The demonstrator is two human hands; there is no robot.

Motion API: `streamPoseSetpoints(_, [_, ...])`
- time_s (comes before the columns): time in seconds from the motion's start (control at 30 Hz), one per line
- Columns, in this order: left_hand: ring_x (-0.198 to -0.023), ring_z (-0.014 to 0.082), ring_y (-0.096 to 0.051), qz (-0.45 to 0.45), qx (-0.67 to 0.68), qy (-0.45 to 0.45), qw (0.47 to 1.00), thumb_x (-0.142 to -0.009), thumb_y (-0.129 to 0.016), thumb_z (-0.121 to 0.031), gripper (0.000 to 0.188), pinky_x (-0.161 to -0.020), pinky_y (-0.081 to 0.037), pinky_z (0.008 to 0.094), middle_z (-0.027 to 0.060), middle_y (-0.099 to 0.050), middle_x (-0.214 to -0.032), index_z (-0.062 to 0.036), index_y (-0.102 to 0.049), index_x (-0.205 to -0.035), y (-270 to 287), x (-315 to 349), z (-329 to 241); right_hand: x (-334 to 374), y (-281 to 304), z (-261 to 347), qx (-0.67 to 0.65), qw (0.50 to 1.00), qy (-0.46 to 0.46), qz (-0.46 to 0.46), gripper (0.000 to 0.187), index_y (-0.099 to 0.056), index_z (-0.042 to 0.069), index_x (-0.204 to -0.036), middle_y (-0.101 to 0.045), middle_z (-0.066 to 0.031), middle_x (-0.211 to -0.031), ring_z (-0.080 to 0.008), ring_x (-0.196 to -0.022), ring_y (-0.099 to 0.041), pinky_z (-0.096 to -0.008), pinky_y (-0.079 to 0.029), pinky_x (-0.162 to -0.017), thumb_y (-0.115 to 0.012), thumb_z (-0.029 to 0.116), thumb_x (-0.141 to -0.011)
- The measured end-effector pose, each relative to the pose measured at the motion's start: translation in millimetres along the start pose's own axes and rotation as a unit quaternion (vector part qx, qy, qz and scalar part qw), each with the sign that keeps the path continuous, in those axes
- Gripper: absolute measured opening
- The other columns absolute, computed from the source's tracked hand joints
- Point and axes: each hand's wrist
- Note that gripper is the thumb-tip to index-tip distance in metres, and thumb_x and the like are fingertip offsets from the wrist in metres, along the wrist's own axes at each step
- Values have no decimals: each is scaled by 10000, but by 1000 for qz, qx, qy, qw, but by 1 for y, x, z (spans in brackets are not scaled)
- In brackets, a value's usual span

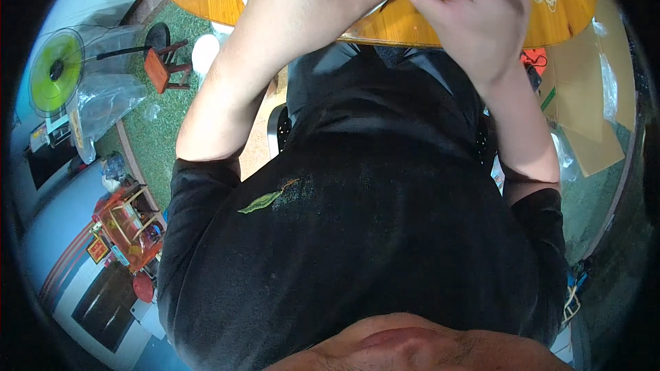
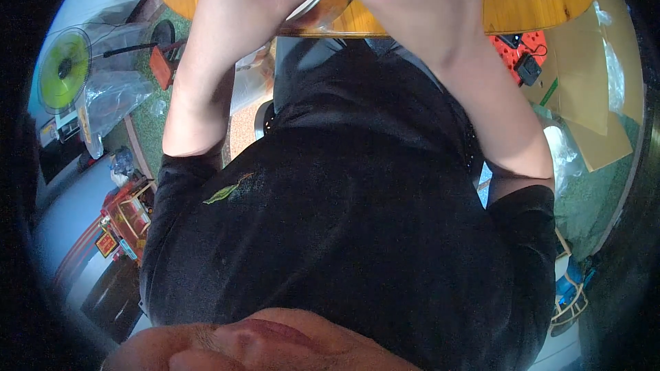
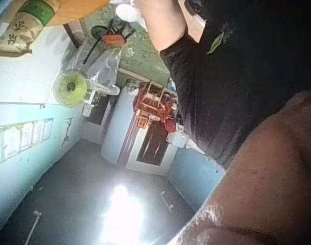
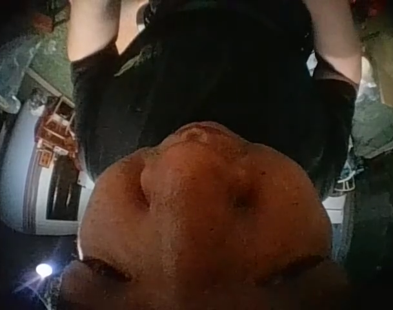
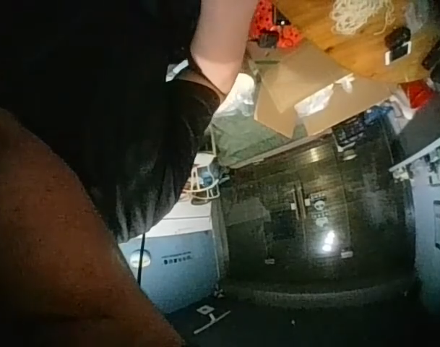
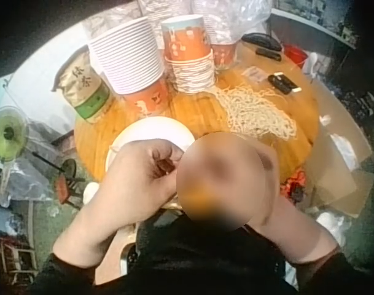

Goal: Looping strings through paper tags and attaching them to the handles or edges of paper cups.

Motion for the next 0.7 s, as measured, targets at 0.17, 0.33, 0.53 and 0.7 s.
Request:
streamPoseSetpoints(0.17, [-641,66,-600,0,-27,-28,999,-963,-719,-102,163,-580,-490,250,36,-683,-722,34,-683,-882,0,4,-2,21,-26,-11,47,986,68,-146,167,-706,19,-888,-684,-108,-748,-242,-610,-667,-299,-537,-577,-796,-29,-756])
streamPoseSetpoints(0.33, [-737,71,-609,23,21,-35,999,-983,-686,-86,112,-653,-494,238,34,-670,-827,20,-651,-975,2,11,-1,36,-44,-47,23,960,198,-197,171,-687,12,-1006,-774,-105,-967,-178,-837,-748,-276,-597,-756,-788,1,-868])
streamPoseSetpoints(0.53, [-787,74,-583,3,126,-5,992,-1028,-622,-50,103,-704,-489,237,24,-650,-896,17,-641,-1103,-2,9,-1,42,-48,-54,15,958,209,-195,275,-663,30,-934,-781,-129,-962,-224,-847,-765,-301,-609,-748,-858,-53,-759])
streamPoseSetpoints(0.7, [-781,73,-568,52,162,-330,929,-1031,-633,-61,124,-702,-483,231,8,-655,-886,20,-666,-1119,-3,-1,30,44,-44,-49,27,960,216,-177,279,-666,35,-932,-783,-129,-996,-235,-876,-765,-309,-613,-766,-860,-52,-753])
Point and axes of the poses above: each hand's wrist, its own x-axis away from the middle knuckle, its own y-axis out of the back of the hand, z = x × y
